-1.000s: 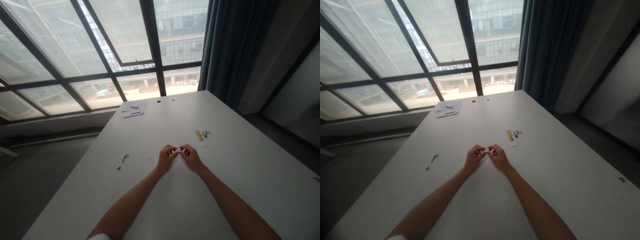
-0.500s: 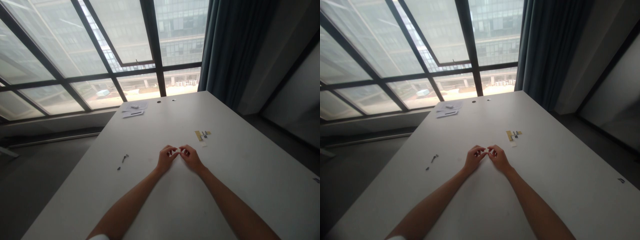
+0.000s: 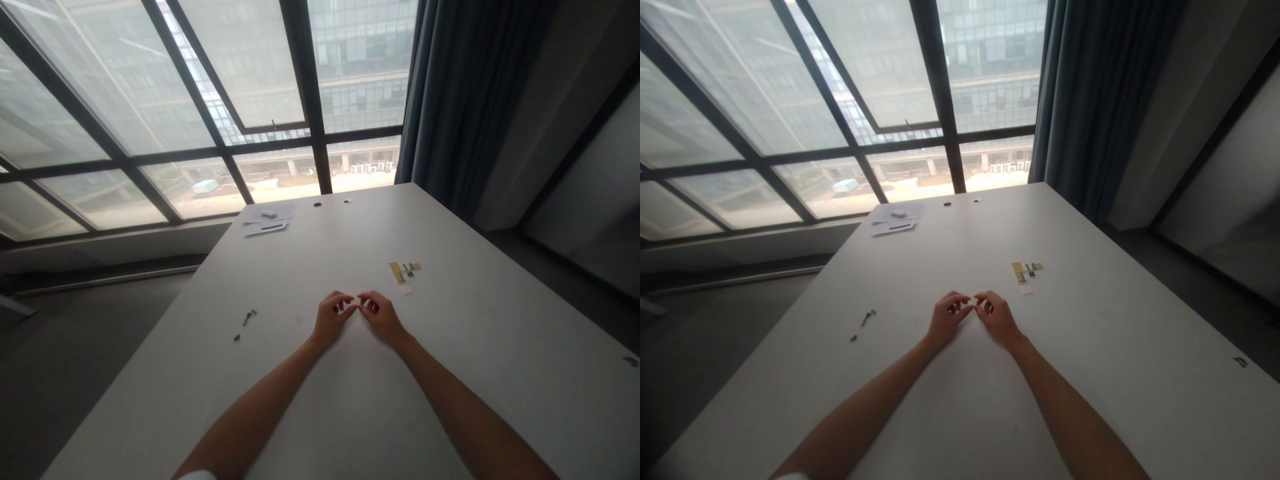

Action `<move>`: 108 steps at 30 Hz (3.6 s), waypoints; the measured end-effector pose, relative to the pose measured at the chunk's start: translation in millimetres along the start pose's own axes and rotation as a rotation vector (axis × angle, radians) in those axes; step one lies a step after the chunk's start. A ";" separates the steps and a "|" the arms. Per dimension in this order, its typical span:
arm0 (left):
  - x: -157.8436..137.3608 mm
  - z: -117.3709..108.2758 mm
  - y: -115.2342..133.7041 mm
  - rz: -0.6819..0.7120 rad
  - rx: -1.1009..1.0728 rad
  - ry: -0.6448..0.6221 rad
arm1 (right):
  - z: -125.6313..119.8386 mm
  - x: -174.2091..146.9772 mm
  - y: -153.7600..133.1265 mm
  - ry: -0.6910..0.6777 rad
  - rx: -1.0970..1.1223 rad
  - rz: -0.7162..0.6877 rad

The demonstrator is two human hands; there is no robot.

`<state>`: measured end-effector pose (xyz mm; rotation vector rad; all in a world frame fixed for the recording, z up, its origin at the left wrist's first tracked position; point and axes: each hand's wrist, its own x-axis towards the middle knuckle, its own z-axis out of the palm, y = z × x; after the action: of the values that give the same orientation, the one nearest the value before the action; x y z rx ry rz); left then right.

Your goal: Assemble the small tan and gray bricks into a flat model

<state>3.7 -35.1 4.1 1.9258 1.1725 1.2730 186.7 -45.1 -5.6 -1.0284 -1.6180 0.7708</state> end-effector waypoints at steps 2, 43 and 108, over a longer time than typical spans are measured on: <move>0.1 0.0 0.1 0.001 -0.001 0.001 | -0.2 -0.2 -0.4 -0.002 0.003 0.002; 0.3 0.6 -5.6 0.012 -0.004 -0.002 | -1.6 2.0 0.2 0.038 0.007 -0.010; 1.6 -0.2 -4.6 -0.009 -0.011 0.005 | 0.9 1.4 3.4 0.054 -0.021 0.020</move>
<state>2.1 -31.5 1.1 1.9082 1.1737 1.2776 186.5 -42.4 -8.3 -1.0729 -1.5754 0.7343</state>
